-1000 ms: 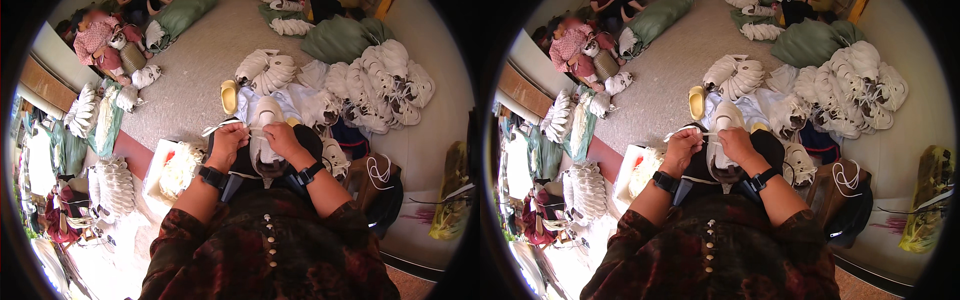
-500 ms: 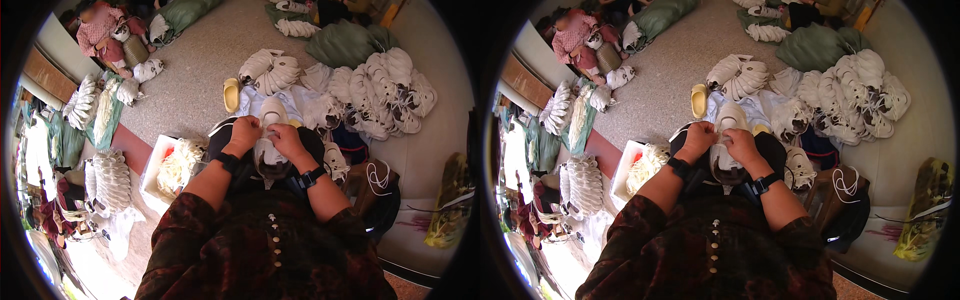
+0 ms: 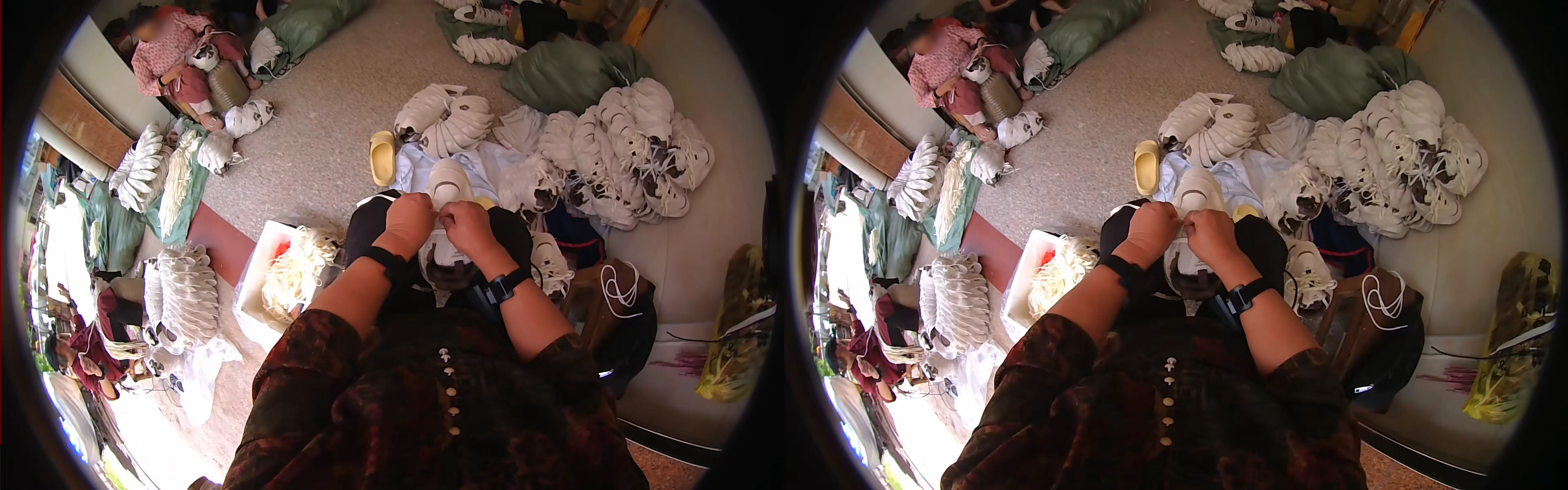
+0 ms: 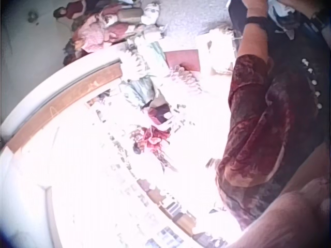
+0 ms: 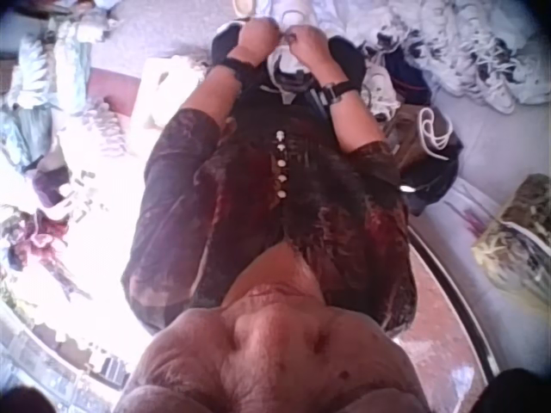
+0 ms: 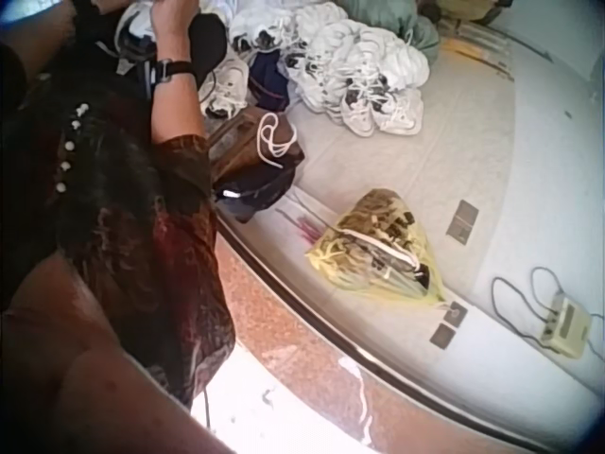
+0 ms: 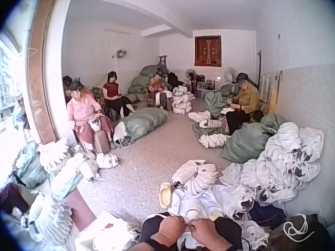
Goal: Lacing shoelaces into white athletic shoe uppers while sitting on the floor.
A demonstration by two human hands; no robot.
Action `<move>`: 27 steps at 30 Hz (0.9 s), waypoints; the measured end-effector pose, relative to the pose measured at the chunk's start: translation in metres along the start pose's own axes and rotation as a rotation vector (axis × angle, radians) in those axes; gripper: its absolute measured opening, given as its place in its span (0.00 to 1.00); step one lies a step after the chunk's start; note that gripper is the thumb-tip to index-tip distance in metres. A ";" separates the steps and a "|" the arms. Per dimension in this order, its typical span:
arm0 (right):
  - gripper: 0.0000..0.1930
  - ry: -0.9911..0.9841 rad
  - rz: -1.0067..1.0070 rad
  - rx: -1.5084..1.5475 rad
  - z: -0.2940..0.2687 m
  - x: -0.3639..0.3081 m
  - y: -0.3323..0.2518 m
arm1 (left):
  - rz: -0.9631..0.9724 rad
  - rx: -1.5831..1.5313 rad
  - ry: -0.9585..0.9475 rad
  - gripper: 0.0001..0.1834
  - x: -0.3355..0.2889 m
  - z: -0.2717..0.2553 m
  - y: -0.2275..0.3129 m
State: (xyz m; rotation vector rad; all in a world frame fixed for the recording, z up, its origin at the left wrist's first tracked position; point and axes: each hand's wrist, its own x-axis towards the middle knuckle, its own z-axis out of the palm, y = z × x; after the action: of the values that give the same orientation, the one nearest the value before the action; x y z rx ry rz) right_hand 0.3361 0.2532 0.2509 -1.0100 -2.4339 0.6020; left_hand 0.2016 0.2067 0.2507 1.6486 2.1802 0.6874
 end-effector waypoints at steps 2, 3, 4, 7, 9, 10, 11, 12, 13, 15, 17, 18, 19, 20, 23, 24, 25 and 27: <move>0.03 -0.049 0.032 -0.019 -0.005 0.003 -0.006 | 0.007 0.108 -0.027 0.12 -0.003 -0.002 0.001; 0.03 -0.099 0.066 -0.040 -0.008 0.004 -0.009 | 0.017 0.107 -0.110 0.14 -0.004 -0.004 0.001; 0.03 -0.099 0.066 -0.038 -0.010 0.005 -0.010 | 0.027 0.106 -0.194 0.16 -0.005 -0.008 0.003; 0.04 -0.133 0.047 -0.032 -0.013 0.008 -0.010 | 0.008 0.079 -0.331 0.17 -0.004 -0.019 0.011; 0.04 -0.196 0.084 -0.048 -0.013 0.010 -0.009 | -0.007 0.082 -0.329 0.17 -0.004 -0.020 0.015; 0.04 -0.196 0.087 -0.048 -0.012 0.009 -0.008 | -0.022 0.082 -0.331 0.16 -0.005 -0.020 0.018; 0.04 -0.160 0.055 -0.065 -0.010 0.009 -0.006 | -0.020 0.081 -0.333 0.16 -0.007 -0.020 0.022; 0.03 -0.123 0.024 -0.083 -0.009 0.008 -0.004 | -0.001 0.100 -0.289 0.16 -0.008 -0.020 0.025; 0.03 -0.123 0.024 -0.082 -0.009 0.008 -0.005 | 0.015 0.122 -0.242 0.16 -0.010 -0.022 0.028; 0.02 -0.110 0.008 -0.170 -0.008 0.008 -0.006 | 0.039 0.140 -0.216 0.16 -0.006 -0.012 0.023; 0.02 -0.128 -0.005 -0.194 -0.008 0.009 -0.008 | 0.062 0.154 -0.190 0.17 0.003 -0.007 0.011; 0.02 -0.145 -0.017 -0.216 -0.008 0.009 -0.008 | 0.065 0.067 -0.233 0.16 0.011 -0.009 0.001; 0.02 -0.143 -0.013 -0.216 -0.008 0.010 -0.008 | 0.070 -0.019 -0.276 0.16 0.017 -0.013 -0.005; 0.03 -0.126 -0.034 -0.230 -0.008 0.010 -0.009 | 0.072 -0.017 -0.280 0.16 0.019 -0.015 -0.009; 0.04 -0.091 -0.061 -0.238 -0.010 0.009 -0.011 | 0.027 -0.280 -0.321 0.12 0.022 -0.021 -0.013; 0.03 -0.072 -0.075 -0.234 -0.009 0.009 -0.012 | 0.024 -0.281 -0.328 0.12 0.019 -0.018 -0.015; 0.03 -0.075 -0.068 -0.233 -0.006 0.007 -0.012 | 0.000 -0.319 -0.285 0.11 0.016 -0.015 -0.017; 0.02 -0.053 -0.153 -0.388 0.002 0.005 -0.012 | -0.031 -0.382 -0.209 0.10 0.011 -0.009 -0.019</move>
State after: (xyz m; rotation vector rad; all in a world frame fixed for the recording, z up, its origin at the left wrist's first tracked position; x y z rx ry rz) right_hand 0.3249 0.2490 0.2569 -0.9448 -2.7071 0.1054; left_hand 0.1783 0.2115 0.2479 1.4155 1.7926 0.8226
